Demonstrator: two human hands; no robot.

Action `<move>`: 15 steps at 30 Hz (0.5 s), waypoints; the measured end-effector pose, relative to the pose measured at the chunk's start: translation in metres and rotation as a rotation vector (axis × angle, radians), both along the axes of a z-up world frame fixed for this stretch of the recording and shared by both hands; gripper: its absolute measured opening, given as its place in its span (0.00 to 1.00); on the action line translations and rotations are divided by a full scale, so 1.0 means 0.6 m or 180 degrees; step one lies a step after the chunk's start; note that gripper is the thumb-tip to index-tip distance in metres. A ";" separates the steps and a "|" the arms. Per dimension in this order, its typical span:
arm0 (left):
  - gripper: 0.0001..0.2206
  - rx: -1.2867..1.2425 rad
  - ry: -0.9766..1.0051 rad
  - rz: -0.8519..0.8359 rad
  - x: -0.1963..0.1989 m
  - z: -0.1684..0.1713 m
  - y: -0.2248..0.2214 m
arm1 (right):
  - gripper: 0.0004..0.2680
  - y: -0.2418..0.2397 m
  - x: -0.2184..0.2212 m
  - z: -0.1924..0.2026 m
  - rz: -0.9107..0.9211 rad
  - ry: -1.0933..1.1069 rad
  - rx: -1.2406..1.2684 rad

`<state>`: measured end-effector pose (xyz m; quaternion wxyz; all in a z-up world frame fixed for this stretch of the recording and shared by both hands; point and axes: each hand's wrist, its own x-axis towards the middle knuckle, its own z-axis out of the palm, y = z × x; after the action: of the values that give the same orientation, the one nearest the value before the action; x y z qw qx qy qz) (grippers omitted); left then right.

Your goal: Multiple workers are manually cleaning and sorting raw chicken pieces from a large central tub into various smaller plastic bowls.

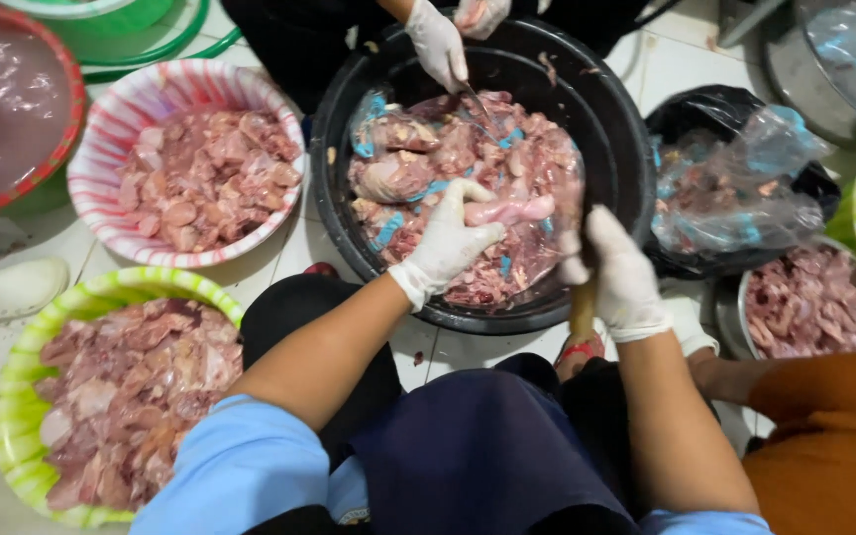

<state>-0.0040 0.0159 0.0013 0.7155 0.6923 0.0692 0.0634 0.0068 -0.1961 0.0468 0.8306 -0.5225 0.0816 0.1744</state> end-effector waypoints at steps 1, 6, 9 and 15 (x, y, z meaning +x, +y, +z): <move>0.19 0.0008 0.0009 0.0080 0.009 -0.009 0.000 | 0.14 -0.006 0.005 0.018 0.0080 0.0009 0.0008; 0.19 -0.0654 0.0978 0.0565 0.039 0.029 0.038 | 0.13 -0.078 0.046 0.024 -0.0343 0.0675 0.0712; 0.05 -0.1277 0.0743 0.1125 0.042 0.068 0.099 | 0.10 -0.071 0.028 0.073 -0.0743 0.0602 0.0785; 0.10 -0.2312 -0.0922 0.3381 0.112 -0.081 0.310 | 0.09 -0.127 0.038 0.086 -0.1119 0.0405 0.0932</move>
<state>0.0629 0.2019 -0.0472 0.7771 0.2630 0.3213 0.4730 0.0298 -0.2726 0.0985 0.9083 -0.3622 0.1974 0.0697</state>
